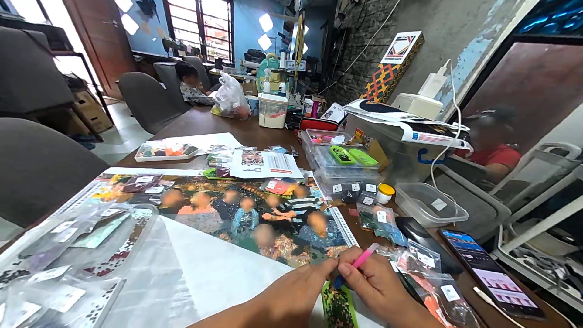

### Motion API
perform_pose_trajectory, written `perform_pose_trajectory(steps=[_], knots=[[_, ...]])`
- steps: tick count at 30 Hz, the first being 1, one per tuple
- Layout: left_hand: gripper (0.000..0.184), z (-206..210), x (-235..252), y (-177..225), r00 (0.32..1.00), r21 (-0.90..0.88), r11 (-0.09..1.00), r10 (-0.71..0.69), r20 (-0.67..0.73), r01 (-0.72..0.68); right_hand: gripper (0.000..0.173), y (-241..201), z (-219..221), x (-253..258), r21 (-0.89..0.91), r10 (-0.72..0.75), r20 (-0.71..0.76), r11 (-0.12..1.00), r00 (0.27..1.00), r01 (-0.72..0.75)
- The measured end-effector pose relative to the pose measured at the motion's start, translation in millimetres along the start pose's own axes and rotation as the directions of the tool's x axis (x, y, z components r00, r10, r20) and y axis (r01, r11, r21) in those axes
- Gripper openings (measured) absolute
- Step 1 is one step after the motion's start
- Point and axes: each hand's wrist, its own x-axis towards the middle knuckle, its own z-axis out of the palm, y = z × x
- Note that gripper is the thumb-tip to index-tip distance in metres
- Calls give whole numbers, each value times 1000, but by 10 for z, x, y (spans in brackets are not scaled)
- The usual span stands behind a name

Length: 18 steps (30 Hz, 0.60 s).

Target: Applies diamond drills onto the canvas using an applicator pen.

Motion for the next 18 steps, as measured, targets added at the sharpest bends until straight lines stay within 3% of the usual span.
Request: perform_pose_trajectory(steps=[18], knots=[[105, 20, 0, -22, 1000, 1, 1000, 13, -18, -13, 34, -32, -38, 8, -16, 5, 7, 1000, 1000, -5]])
